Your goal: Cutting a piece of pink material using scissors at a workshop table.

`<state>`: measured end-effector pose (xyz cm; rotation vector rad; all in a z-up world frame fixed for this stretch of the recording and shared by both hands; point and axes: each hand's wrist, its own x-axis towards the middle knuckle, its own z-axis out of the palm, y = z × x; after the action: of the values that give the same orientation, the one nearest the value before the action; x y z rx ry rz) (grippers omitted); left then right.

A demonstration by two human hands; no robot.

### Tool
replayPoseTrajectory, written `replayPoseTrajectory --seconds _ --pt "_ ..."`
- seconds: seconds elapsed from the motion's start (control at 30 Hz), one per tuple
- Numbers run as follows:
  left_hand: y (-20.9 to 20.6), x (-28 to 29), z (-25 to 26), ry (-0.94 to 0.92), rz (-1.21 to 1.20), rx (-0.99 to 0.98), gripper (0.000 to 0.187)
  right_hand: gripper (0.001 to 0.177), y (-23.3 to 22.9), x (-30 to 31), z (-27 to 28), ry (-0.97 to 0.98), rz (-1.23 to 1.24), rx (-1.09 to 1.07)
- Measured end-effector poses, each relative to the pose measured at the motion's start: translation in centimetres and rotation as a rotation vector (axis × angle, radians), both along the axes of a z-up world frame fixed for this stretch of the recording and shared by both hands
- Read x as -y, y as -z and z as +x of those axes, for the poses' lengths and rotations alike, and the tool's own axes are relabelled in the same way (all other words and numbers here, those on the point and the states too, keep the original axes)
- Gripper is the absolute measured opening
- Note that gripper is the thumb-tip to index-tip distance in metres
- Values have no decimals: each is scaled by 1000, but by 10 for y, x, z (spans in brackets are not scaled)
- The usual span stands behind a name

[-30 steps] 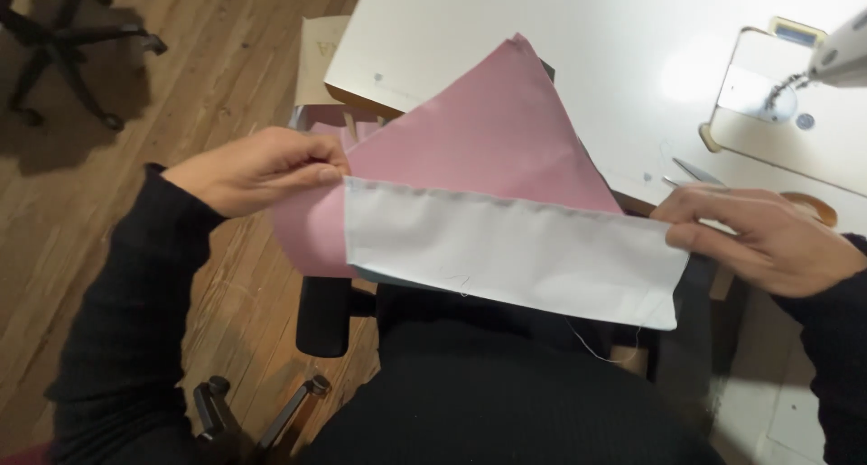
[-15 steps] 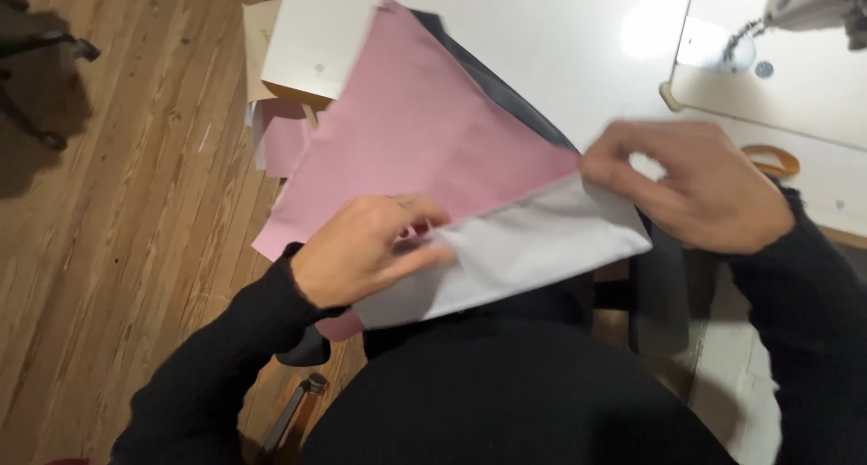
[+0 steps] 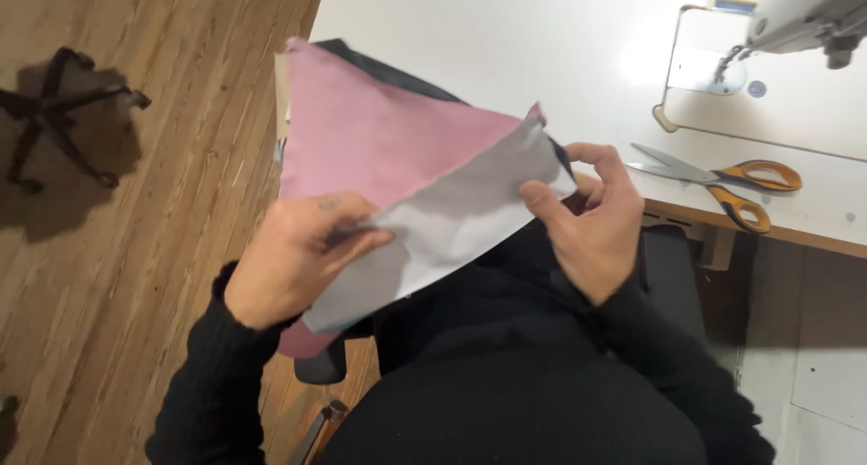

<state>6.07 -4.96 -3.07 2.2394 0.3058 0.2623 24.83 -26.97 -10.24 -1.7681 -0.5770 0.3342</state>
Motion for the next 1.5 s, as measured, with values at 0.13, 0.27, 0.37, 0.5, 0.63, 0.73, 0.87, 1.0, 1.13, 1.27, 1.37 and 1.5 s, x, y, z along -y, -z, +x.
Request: replayPoseTrajectory --seconds 0.13,0.27,0.37,0.5,0.63,0.73,0.87,1.0,1.13,1.27,1.37,1.5 --pt "3 16 3 54 100 13 19 35 15 5 6 102 50 232" --pt "26 34 7 48 167 -52 18 19 19 24 32 20 -237 668" --pt "43 46 9 53 110 -89 20 22 10 42 41 -15 -203 518" --pt "58 53 11 119 -49 -158 19 33 11 64 64 10 136 122" --pt "59 51 17 332 21 -76 17 34 -1 69 68 -65 201 -58" --pt "41 56 33 329 25 -158 27 33 -20 69 72 -115 100 -98" --pt "10 68 80 234 178 147 42 32 -57 54 72 -304 -17 -72" --pt "18 78 140 369 154 188 28 25 -82 51 72 -352 4 139" --pt "27 64 160 438 47 159 15 14 -88 93 97 -187 249 403" --pt "13 48 169 323 -67 154 13 19 -13 174 155 97 -433 832" --pt "10 49 168 277 -123 166 12 25 29 203 166 43 -990 813" --pt "-5 45 171 272 -187 276 11 40 34 194 165 -55 -1237 775"
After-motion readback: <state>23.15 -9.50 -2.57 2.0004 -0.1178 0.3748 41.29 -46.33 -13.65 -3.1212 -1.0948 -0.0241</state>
